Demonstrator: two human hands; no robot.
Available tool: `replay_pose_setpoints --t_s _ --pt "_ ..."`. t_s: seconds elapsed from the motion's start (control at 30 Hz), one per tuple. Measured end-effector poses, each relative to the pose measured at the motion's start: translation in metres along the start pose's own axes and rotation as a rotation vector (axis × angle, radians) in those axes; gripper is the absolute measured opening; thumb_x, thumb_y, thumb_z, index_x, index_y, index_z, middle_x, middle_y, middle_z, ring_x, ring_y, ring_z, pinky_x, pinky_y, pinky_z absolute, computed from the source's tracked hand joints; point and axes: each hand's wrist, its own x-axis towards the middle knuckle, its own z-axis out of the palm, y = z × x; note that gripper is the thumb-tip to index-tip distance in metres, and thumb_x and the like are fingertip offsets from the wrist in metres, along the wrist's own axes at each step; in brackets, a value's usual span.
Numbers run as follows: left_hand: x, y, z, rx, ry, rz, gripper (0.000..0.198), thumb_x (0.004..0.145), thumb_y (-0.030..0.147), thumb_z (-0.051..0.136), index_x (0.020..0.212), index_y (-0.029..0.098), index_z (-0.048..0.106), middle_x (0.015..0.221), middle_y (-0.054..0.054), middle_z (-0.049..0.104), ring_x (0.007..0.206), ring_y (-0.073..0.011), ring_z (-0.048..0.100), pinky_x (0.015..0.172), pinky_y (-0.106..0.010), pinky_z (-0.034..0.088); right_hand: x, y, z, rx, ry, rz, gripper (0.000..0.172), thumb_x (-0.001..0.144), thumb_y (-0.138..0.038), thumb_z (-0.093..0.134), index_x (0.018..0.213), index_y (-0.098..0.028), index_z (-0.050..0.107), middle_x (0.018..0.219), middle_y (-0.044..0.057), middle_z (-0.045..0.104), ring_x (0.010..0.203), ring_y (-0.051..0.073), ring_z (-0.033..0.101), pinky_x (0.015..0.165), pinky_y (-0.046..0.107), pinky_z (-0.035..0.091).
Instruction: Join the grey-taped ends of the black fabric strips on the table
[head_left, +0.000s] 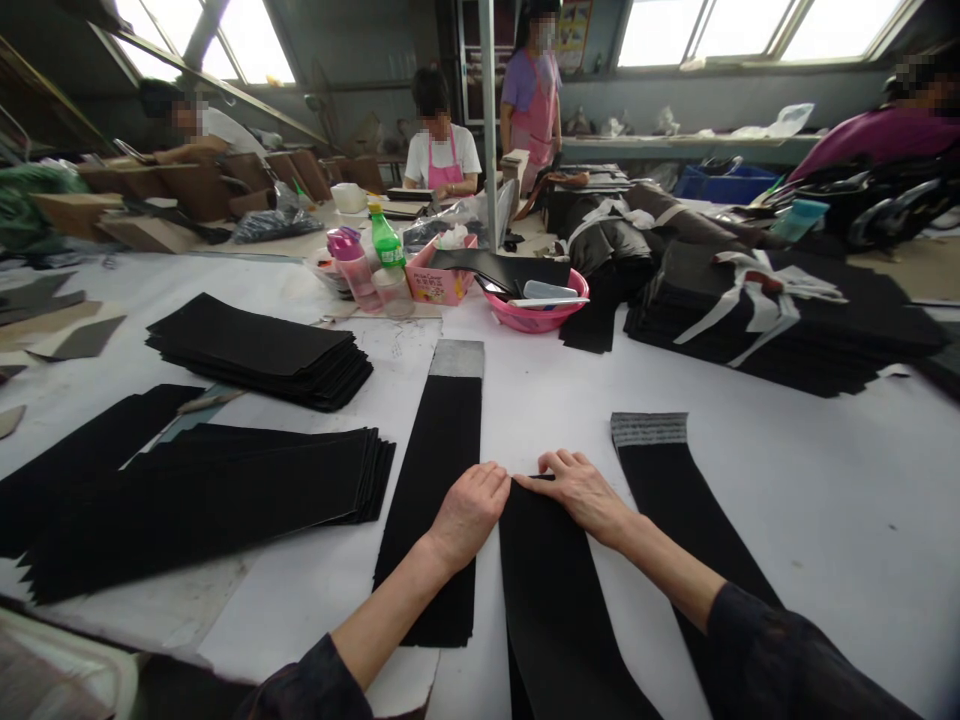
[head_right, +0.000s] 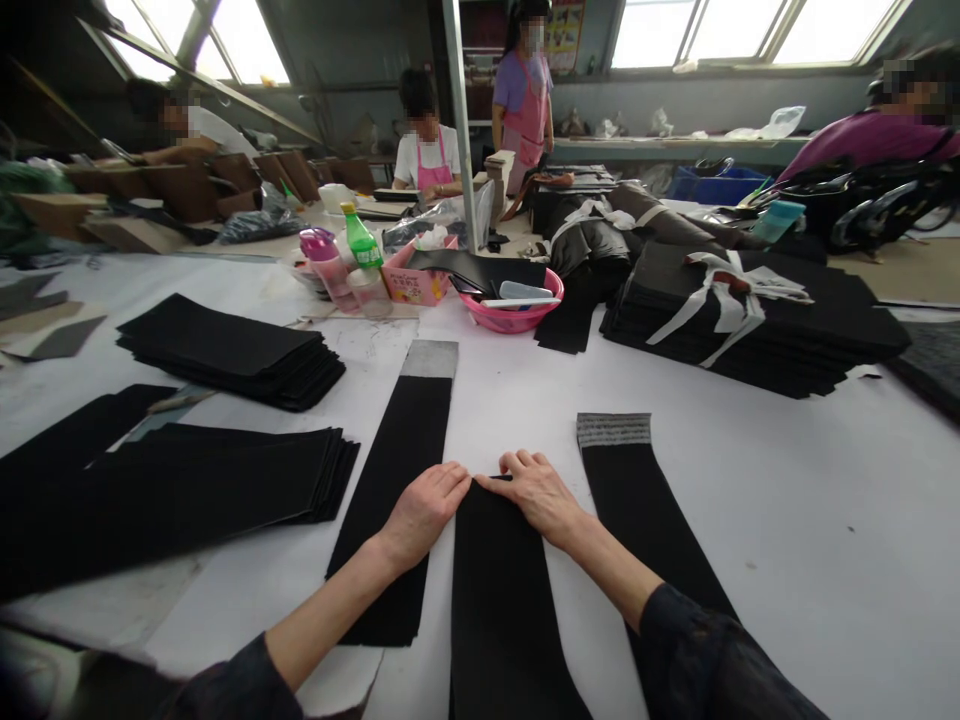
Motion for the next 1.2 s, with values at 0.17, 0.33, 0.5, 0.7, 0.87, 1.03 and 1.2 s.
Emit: replay_pose_setpoints --t_s 0.17,0.33,0.5,0.7,0.87,1.03,1.2 --pt "-0.001 0.004 -0.003 0.040 -0.036 -0.030 0.026 0.090 0.005 0.044 0.112 0.009 0.057 0.108 -0.013 0.062 0.107 -0.0228 0.059 0.095 -0.039 0.050 0.002 -0.001 -0.004 -0.020 -0.017 -0.016 0.054 0.093 -0.008 0.052 0.136 -0.039 0.047 0.102 0.005 0.054 0.086 0.020 0.050 0.077 0.033 0.040" --pt "-0.007 0.006 0.002 0.049 0.004 -0.031 0.030 0.090 0.008 0.046 0.118 0.009 0.055 0.112 -0.013 0.060 0.110 -0.0247 0.058 0.097 -0.039 0.050 0.002 -0.002 -0.005 -0.028 -0.039 -0.009 0.057 0.092 -0.008 0.054 0.138 -0.040 0.044 0.102 0.006 0.053 0.086 0.021 0.049 0.077 0.033 0.039" --pt "-0.006 0.011 0.002 0.078 -0.008 -0.032 0.030 0.089 0.005 0.045 0.117 0.005 0.055 0.111 -0.015 0.061 0.110 -0.0252 0.058 0.096 -0.037 0.051 0.002 -0.002 -0.006 -0.019 -0.031 -0.011 0.056 0.092 -0.008 0.054 0.138 -0.038 0.045 0.100 0.005 0.054 0.085 0.021 0.049 0.077 0.033 0.039" --pt "-0.002 0.014 0.001 0.129 -0.010 -0.036 0.031 0.088 0.001 0.042 0.116 0.003 0.056 0.112 -0.016 0.061 0.110 -0.0254 0.059 0.095 -0.039 0.052 0.003 -0.004 -0.007 -0.020 -0.039 -0.006 0.054 0.093 -0.009 0.053 0.138 -0.038 0.045 0.100 0.005 0.054 0.085 0.021 0.050 0.076 0.033 0.039" --pt "-0.006 0.014 0.004 0.146 -0.021 -0.042 0.033 0.086 0.001 0.043 0.116 0.002 0.056 0.114 -0.018 0.060 0.112 -0.0274 0.058 0.097 -0.040 0.052 -0.001 0.000 -0.002 0.004 -0.008 0.020 0.045 0.095 -0.012 0.052 0.133 -0.035 0.051 0.105 0.006 0.055 0.088 0.020 0.051 0.078 0.033 0.040" --pt "-0.008 0.014 0.007 0.158 -0.038 -0.055 0.034 0.086 -0.001 0.041 0.117 0.003 0.055 0.118 -0.019 0.059 0.115 -0.0284 0.057 0.097 -0.042 0.052 -0.017 0.007 0.002 0.036 0.011 0.075 0.038 0.094 -0.013 0.056 0.127 -0.032 0.057 0.109 0.005 0.056 0.094 0.020 0.052 0.084 0.034 0.041" --pt "-0.010 0.015 0.008 0.159 -0.010 -0.057 0.036 0.083 -0.003 0.040 0.115 0.003 0.057 0.118 -0.019 0.059 0.114 -0.0289 0.058 0.097 -0.043 0.052 -0.034 0.016 -0.003 0.030 0.041 0.162 0.027 0.094 -0.014 0.057 0.116 -0.029 0.063 0.105 0.004 0.059 0.093 0.020 0.052 0.082 0.033 0.041"
